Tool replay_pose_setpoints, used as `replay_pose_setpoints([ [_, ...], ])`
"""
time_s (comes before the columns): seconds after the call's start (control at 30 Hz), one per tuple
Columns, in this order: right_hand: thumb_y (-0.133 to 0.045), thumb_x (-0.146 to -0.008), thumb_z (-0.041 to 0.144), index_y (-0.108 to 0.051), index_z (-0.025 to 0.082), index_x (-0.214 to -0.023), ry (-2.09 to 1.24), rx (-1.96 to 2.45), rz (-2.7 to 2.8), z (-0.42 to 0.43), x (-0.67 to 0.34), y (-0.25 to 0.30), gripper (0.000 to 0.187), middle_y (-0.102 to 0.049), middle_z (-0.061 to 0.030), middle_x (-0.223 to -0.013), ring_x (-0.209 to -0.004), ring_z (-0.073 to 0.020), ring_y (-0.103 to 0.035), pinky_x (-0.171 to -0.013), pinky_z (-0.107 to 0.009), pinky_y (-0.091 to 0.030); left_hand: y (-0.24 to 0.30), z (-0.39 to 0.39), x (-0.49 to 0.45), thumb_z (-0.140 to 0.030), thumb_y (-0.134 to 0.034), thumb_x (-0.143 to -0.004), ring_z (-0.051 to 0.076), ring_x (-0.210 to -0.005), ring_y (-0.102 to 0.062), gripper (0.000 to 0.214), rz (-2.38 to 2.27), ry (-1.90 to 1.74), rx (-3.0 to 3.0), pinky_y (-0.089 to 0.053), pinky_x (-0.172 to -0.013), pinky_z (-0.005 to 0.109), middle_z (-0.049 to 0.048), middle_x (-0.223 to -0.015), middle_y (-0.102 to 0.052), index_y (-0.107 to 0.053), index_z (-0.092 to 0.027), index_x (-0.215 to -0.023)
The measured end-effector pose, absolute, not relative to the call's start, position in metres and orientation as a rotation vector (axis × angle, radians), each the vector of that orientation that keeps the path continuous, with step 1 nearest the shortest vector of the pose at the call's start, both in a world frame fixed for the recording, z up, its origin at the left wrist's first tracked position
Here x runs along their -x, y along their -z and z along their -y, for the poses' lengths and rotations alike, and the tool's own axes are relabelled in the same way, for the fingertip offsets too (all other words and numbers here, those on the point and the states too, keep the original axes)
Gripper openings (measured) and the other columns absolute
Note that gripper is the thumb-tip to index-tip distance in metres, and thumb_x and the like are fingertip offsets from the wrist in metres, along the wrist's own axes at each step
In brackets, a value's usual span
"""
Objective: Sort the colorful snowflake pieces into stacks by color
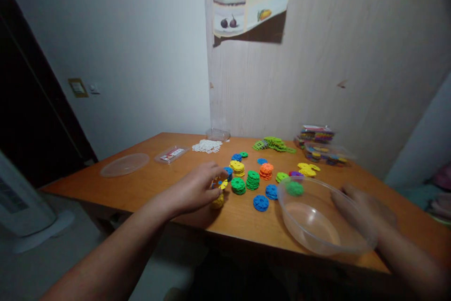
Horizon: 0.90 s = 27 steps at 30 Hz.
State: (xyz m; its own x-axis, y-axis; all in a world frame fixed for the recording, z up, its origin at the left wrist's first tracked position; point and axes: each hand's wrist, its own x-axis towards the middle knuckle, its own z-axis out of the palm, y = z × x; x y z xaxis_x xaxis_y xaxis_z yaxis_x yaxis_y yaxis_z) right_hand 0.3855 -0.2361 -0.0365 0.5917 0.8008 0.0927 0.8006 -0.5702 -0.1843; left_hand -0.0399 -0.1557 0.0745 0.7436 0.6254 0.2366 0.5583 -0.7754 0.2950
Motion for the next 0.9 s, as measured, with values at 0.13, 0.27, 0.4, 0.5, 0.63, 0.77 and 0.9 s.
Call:
replay_pose_setpoints([
  [0.13, -0.028, -0.09, 0.053, -0.065, 0.023, -0.088, -0.041, 2.62, 1.288, 0.237, -0.378, 0.031, 0.048, -0.069, -0.0145, -0.092, -0.081, -0.0286, -0.064, -0.06, -0.035, -0.041, -0.103, 0.162, 0.01, -0.023, -0.054, -0.083, 0.021, -0.099, -0.053, 0.028, -0.767, -0.472, -2.844, -0.044, -0.087, 0.034, 0.0068, -0.107, -0.057, -0.061, -0.021, -0.11],
  [0.27, -0.03, -0.09, 0.05, -0.065, 0.023, -0.087, -0.022, 2.617, 1.279, 0.237, -0.373, 0.028, 0.044, -0.069, -0.0135, -0.091, -0.081, -0.0288, -0.064, -0.059, -0.034, -0.039, -0.124, 0.165, -0.039, -0.021, -0.054, -0.082, 0.02, -0.099, -0.054, 0.032, -0.539, -0.385, -2.942, -0.045, -0.085, 0.032, 0.0076, -0.111, -0.058, -0.06, -0.02, -0.113],
  [0.4, -0.032, -0.091, 0.051, -0.065, 0.021, -0.086, -0.02, 2.608, 1.284, 0.237, -0.374, 0.026, 0.045, -0.07, -0.0147, -0.088, -0.079, -0.0291, -0.064, -0.058, -0.033, -0.037, -0.124, 0.168, -0.098, -0.024, -0.059, -0.079, 0.021, -0.096, -0.057, 0.032, -0.297, -0.192, -3.099, -0.046, -0.081, 0.032, 0.01, -0.107, -0.062, -0.061, -0.017, -0.11],
  [0.5, -0.032, -0.091, 0.051, -0.065, 0.022, -0.087, -0.023, 2.62, 1.29, 0.238, -0.372, 0.024, 0.044, -0.07, -0.014, -0.089, -0.081, -0.0291, -0.064, -0.057, -0.032, -0.036, -0.112, 0.174, -0.138, -0.025, -0.064, -0.074, 0.024, -0.093, -0.06, 0.036, -0.201, 0.081, -3.206, -0.047, -0.073, 0.033, 0.0107, -0.108, -0.064, -0.062, -0.017, -0.11],
  [0.63, -0.031, -0.091, 0.052, -0.064, 0.024, -0.087, 0.001, 2.637, 1.271, 0.238, -0.371, 0.023, 0.044, -0.071, -0.011, -0.088, -0.079, -0.0266, -0.064, -0.056, -0.03, -0.035, -0.093, 0.182, -0.172, -0.021, -0.062, -0.074, 0.026, -0.083, -0.064, 0.033, -0.156, 0.377, -3.251, -0.046, -0.059, 0.032, 0.0119, -0.101, -0.069, -0.065, -0.017, -0.106],
  [0.77, -0.03, -0.091, 0.051, -0.063, 0.024, -0.086, 0.04, 2.614, 1.281, 0.237, -0.373, 0.026, 0.043, -0.071, -0.0096, -0.087, -0.077, -0.0247, -0.064, -0.054, -0.029, -0.032, -0.077, 0.18, -0.187, -0.019, -0.063, -0.072, 0.026, -0.086, -0.064, 0.036, -0.091, 0.528, -3.283, -0.047, -0.062, 0.034, 0.0135, -0.106, -0.069, -0.066, -0.017, -0.108],
  [0.9, -0.03, -0.091, 0.049, -0.063, 0.024, -0.084, 0.045, 2.623, 1.266, 0.236, -0.374, 0.027, 0.042, -0.071, -0.0095, -0.087, -0.077, -0.0246, -0.063, -0.053, -0.029, -0.031, -0.064, 0.172, -0.192, -0.021, -0.067, -0.069, 0.027, -0.092, -0.063, 0.036, -0.134, 0.527, -3.287, -0.049, -0.069, 0.034, 0.0113, -0.106, -0.07, -0.068, -0.023, -0.104],
])
